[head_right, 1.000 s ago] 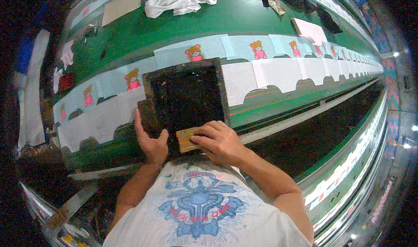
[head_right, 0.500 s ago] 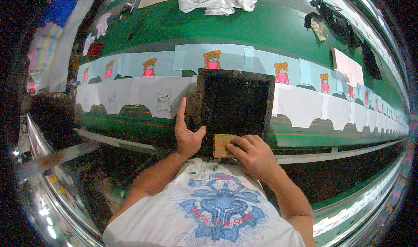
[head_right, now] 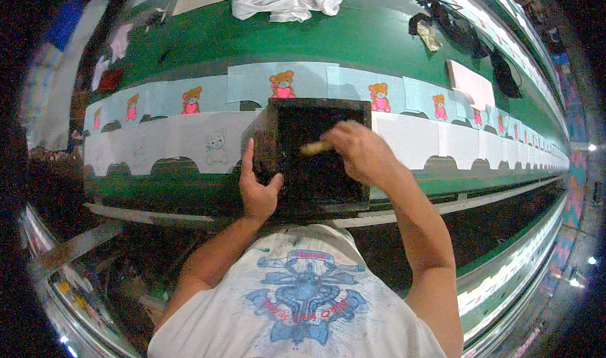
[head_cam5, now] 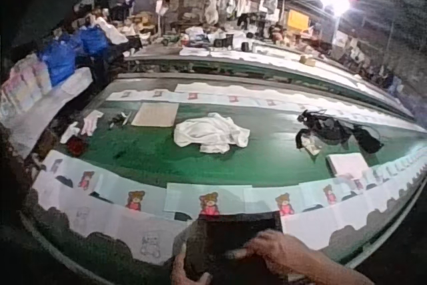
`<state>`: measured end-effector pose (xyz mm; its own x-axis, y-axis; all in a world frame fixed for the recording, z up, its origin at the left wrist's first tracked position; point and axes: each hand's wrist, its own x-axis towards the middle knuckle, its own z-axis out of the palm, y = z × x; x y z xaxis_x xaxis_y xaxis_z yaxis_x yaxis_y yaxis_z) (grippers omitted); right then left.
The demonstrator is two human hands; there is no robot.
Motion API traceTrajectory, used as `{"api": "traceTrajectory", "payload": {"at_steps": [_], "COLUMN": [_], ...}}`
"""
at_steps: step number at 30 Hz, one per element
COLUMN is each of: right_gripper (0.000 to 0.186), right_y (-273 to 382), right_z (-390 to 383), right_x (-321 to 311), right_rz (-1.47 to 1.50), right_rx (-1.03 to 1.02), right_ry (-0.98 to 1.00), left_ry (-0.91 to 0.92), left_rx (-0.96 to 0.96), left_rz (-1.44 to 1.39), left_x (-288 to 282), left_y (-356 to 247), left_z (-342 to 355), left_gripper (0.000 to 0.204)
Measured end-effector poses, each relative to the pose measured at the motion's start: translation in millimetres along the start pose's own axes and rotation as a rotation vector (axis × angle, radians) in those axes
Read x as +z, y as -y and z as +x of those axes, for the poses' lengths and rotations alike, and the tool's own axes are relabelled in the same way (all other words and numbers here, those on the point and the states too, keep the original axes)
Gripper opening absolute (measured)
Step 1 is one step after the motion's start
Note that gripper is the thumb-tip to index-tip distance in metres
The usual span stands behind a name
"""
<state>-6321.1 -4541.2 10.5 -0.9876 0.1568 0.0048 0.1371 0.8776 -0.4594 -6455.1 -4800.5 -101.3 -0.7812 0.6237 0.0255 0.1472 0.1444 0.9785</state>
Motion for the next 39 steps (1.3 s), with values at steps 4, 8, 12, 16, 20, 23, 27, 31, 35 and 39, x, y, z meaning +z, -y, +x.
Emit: {"api": "traceTrajectory", "payload": {"at_steps": [4,8,12,16,20,23,27,31,35,39], "right_gripper": [0.052,0.055,0.068,0.076,0.063,0.066,0.058,0.055,0.054,0.061], "right_y": [-13.7,-0.7,33.9,67.4,82.1,74.9,53.4,23.6,-19.4,-63.7], "right_z": [24.4,15.3,-21.3,-55.8,-76.7,-85.7,-106.9,-145.2,-193.0,-239.5], "right_x": [2.7,12.7,35.2,50.4,54.4,57.4,56.8,42.0,20.8,1.5], "right_rz": [0.052,0.049,-0.033,-0.015,-0.025,0.062,0.173,0.172,0.145,0.155], "right_rx": [0.136,0.116,0.092,0.073,0.064,0.036,0.013,0.055,0.095,0.134], "right_ry": [-0.117,-0.124,-0.101,-0.058,-0.009,-0.021,-0.179,-0.23,-0.257,-0.268], "left_ry": [0.02,0.019,0.001,0.014,-0.008,-0.016,-0.044,-0.034,0.023,0.037], "left_rx": [-0.105,-0.031,0.034,-0.026,0.02,0.0,-0.011,0.026,0.018,0.027], "left_rz": [-0.253,-0.182,-0.054,-0.08,0.106,0.117,0.042,-0.018,-0.07,-0.127], "left_x": [0.7,-0.7,-0.3,1.6,1.3,1.1,12.4,56.0,128.6,197.8], "left_y": [2.1,4.3,6.7,7.4,2.9,-1.9,-9.2,-23.0,-37.8,-44.2], "left_z": [0.6,-0.6,-0.9,0.8,1.5,1.4,-2.8,-16.4,-28.4,-39.6], "left_gripper": [0.109,0.105,0.105,0.112,0.115,0.115,0.116,0.117,0.116,0.113]}}
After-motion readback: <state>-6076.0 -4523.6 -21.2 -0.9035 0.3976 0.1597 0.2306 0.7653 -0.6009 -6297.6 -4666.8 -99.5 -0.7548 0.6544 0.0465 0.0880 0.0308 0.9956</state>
